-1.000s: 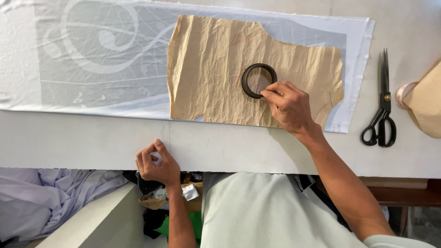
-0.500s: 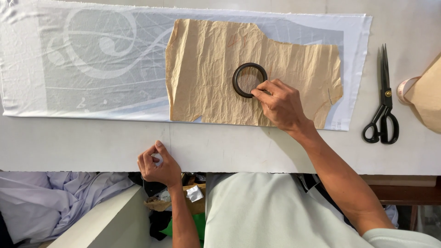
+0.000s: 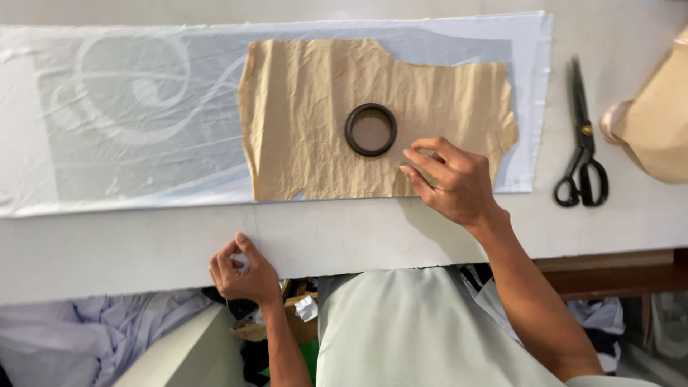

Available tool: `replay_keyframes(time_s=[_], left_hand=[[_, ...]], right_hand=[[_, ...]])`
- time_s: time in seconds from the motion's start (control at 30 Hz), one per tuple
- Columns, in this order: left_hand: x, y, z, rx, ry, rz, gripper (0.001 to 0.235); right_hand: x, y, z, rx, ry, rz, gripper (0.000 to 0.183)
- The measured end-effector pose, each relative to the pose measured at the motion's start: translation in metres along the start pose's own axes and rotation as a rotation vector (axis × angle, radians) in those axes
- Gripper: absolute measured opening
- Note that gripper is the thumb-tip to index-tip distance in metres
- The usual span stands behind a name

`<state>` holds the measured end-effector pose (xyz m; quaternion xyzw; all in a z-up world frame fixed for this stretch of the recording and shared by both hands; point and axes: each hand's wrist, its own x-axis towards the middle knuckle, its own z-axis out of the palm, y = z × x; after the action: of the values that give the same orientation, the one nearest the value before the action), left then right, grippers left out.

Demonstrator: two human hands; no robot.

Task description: The person is cutting out a garment piece from a larger piece of fabric by following a paper pattern, using a weight to hold the pattern and marking the outline before cutting.

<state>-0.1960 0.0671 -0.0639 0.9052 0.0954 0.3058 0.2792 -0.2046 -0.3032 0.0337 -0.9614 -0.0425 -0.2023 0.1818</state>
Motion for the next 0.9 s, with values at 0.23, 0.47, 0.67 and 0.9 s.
replay_keyframes(time_s=[0.23, 0.47, 0.67, 0.9], left_hand=[[0.002, 0.064, -0.004, -0.324, -0.302, 0.181, 0.03], [-0.005, 0.116, 0.005, -0.789, -1.139, 0.566, 0.007], [-0.006, 0.154, 0.013, -0.878, -1.229, 0.837, 0.01], [-0.042, 0.175, 0.024, -0.695, -1.168, 0.57, 0.011]], right_hand=[[-0.087, -0.007, -0.027, 0.088, 0.184, 0.312, 0.006], [-0.167, -0.029, -0.045, -0.097, 0.459, 0.68, 0.017], [-0.23, 0.017, -0.07, -0.275, 0.658, 0.81, 0.014], [-0.334, 0.189, -0.102, -0.354, 0.91, 0.946, 0.026]])
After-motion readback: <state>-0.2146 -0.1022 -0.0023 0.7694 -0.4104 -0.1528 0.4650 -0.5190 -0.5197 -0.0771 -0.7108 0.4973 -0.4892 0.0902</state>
